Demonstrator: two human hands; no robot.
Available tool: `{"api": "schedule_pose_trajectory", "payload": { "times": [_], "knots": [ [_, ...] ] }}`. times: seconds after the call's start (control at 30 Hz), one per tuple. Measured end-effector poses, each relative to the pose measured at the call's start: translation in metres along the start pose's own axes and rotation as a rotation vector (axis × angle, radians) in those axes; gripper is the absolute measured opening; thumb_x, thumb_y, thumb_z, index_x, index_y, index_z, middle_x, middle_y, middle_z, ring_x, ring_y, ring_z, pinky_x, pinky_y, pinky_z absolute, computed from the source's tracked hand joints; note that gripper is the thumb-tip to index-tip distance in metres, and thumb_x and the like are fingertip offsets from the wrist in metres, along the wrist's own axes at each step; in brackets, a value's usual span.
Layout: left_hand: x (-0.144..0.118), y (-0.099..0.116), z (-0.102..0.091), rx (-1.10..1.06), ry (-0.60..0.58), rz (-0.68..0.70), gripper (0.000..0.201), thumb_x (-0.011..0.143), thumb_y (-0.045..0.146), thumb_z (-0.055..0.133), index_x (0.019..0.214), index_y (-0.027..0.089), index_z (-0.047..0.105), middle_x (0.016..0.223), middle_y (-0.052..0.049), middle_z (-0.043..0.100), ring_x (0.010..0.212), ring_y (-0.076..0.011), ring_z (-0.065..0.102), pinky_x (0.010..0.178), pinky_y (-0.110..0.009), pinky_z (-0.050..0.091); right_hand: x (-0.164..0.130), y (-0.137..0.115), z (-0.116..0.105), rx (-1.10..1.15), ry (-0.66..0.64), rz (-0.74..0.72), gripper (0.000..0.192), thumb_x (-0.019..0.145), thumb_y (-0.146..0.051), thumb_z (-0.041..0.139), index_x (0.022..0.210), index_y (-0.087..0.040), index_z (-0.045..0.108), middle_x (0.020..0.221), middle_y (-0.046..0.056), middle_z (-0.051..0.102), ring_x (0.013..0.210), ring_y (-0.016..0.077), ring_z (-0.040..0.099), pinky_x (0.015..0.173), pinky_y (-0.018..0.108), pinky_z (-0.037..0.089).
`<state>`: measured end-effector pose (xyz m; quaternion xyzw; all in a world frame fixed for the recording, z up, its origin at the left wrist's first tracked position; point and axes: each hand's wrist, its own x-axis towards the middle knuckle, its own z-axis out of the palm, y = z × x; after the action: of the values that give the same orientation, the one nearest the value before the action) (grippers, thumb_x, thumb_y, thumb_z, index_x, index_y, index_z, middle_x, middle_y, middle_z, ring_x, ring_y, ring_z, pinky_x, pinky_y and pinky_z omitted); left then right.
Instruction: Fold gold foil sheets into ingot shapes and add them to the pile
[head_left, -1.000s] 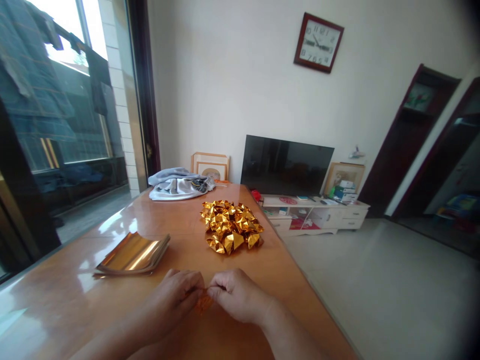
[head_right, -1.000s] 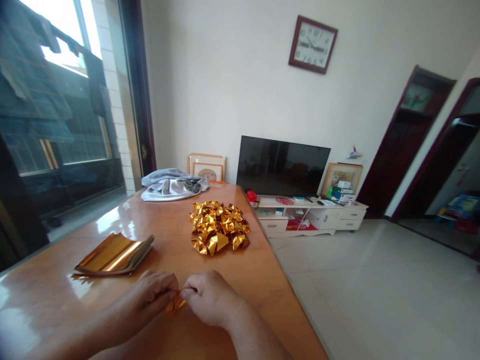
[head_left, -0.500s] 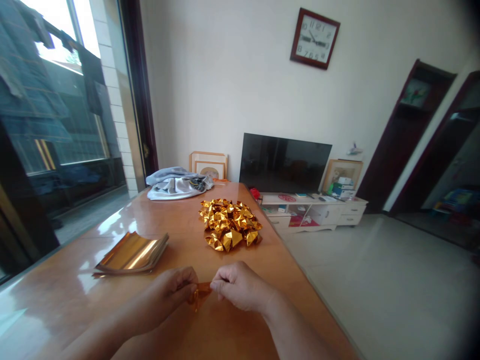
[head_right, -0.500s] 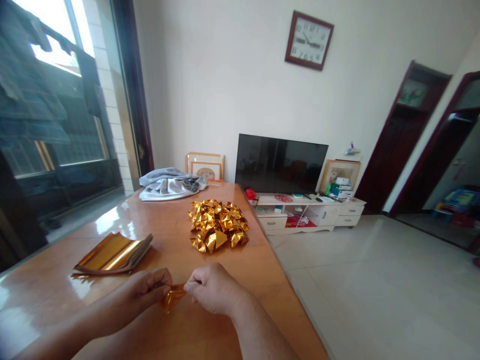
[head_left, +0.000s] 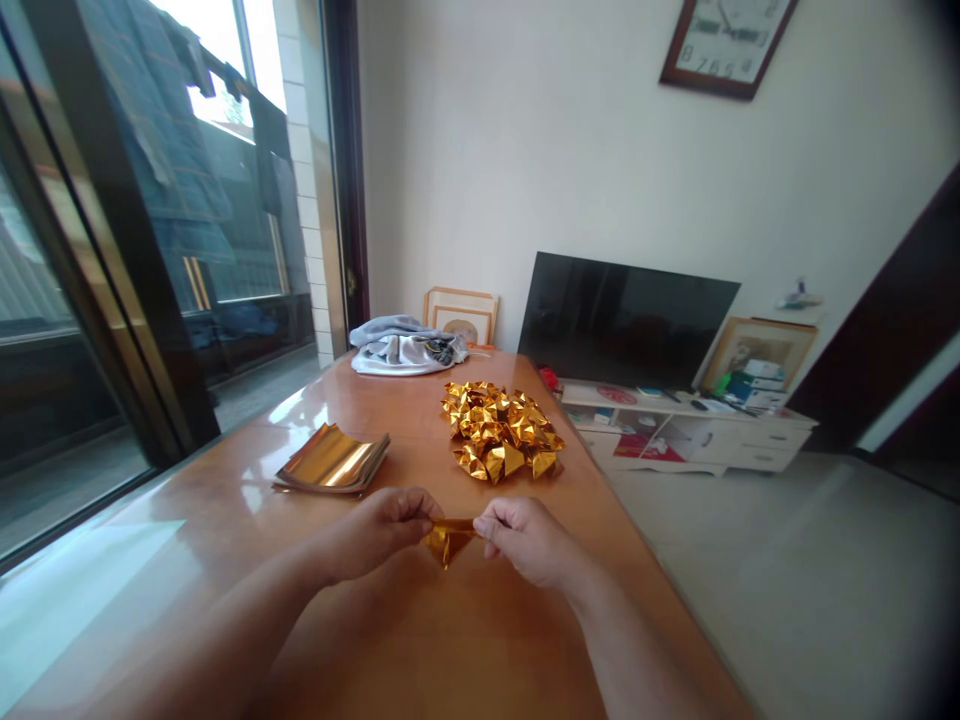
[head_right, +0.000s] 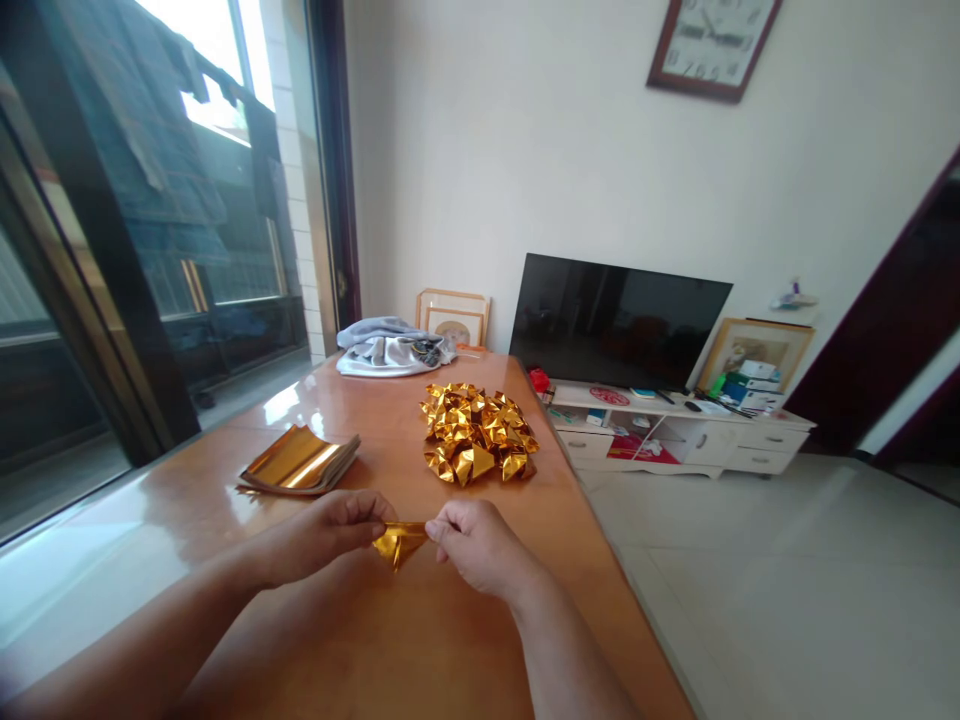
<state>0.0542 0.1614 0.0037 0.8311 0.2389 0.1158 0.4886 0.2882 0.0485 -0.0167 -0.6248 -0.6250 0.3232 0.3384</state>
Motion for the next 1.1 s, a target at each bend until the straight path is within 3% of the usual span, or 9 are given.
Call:
{"api": "schedule_pose_trajectory", "payload": {
  "times": [0.2, 0.37, 0.57, 0.67, 0.9, 1.1],
  "knots": [
    [-0.005, 0.003, -0.001, -0.128, -0.020, -0.010, 0.027, 0.091, 0.037, 0.058, 0.105, 0.016, 0.067, 0.104, -0.007, 0.074, 0.096, -0.0218, 0.067, 0.087, -0.032, 0.050, 0.001, 0.007, 0.000, 0.053, -0.027, -0.007, 0.036, 0.099, -0.043, 0.051, 0.079, -0.018, 0.066, 0.072, 0.000, 0.062, 0.060, 0.0117, 0.048, 0.061, 0.023, 0.038],
    [-0.005, 0.003, -0.001, -0.106, -0.014, -0.019, 0.027, 0.090, 0.036, 0.057, 0.105, 0.016, 0.067, 0.104, -0.007, 0.074, 0.097, -0.0222, 0.067, 0.087, -0.032, 0.051, 0.001, 0.007, -0.001, 0.015, -0.036, 0.021, 0.035, 0.099, -0.041, 0.051, 0.078, -0.017, 0.065, 0.071, 0.000, 0.062, 0.061, 0.0120, 0.050, 0.060, 0.023, 0.038],
    [0.006, -0.015, 0.005, 0.054, 0.133, -0.025, 0.022, 0.085, 0.032, 0.055, 0.098, 0.016, 0.064, 0.090, -0.004, 0.070, 0.082, -0.0200, 0.063, 0.071, -0.028, 0.046, 0.003, -0.004, 0.012, -0.009, 0.198, -0.066, 0.027, 0.094, -0.044, 0.060, 0.094, -0.018, 0.068, 0.087, 0.002, 0.068, 0.078, 0.0152, 0.058, 0.067, 0.024, 0.043],
    [0.010, -0.019, 0.010, 0.083, 0.132, -0.016, 0.020, 0.083, 0.029, 0.054, 0.097, 0.017, 0.062, 0.082, -0.001, 0.066, 0.074, -0.0178, 0.058, 0.064, -0.026, 0.042, 0.004, -0.009, 0.025, -0.132, 0.228, -0.132, 0.031, 0.085, -0.045, 0.071, 0.103, -0.019, 0.072, 0.102, 0.006, 0.071, 0.092, 0.0190, 0.062, 0.075, 0.026, 0.045],
    [0.010, -0.010, 0.017, 0.074, 0.122, 0.049, 0.015, 0.085, 0.027, 0.054, 0.096, 0.019, 0.060, 0.087, -0.002, 0.065, 0.081, -0.0190, 0.058, 0.072, -0.027, 0.043, 0.006, -0.005, 0.037, -0.200, 0.179, -0.101, 0.017, 0.089, -0.032, 0.062, 0.082, -0.021, 0.073, 0.074, -0.001, 0.071, 0.068, 0.0138, 0.061, 0.058, 0.023, 0.034],
    [0.015, -0.020, 0.007, -0.079, 0.101, 0.090, 0.021, 0.091, 0.039, 0.062, 0.095, 0.019, 0.063, 0.089, -0.003, 0.063, 0.083, -0.0195, 0.056, 0.075, -0.028, 0.043, 0.006, -0.007, 0.026, -0.110, 0.197, -0.115, 0.016, 0.086, -0.031, 0.062, 0.082, -0.021, 0.073, 0.073, -0.002, 0.070, 0.066, 0.0128, 0.059, 0.055, 0.022, 0.032]
  ]
}}
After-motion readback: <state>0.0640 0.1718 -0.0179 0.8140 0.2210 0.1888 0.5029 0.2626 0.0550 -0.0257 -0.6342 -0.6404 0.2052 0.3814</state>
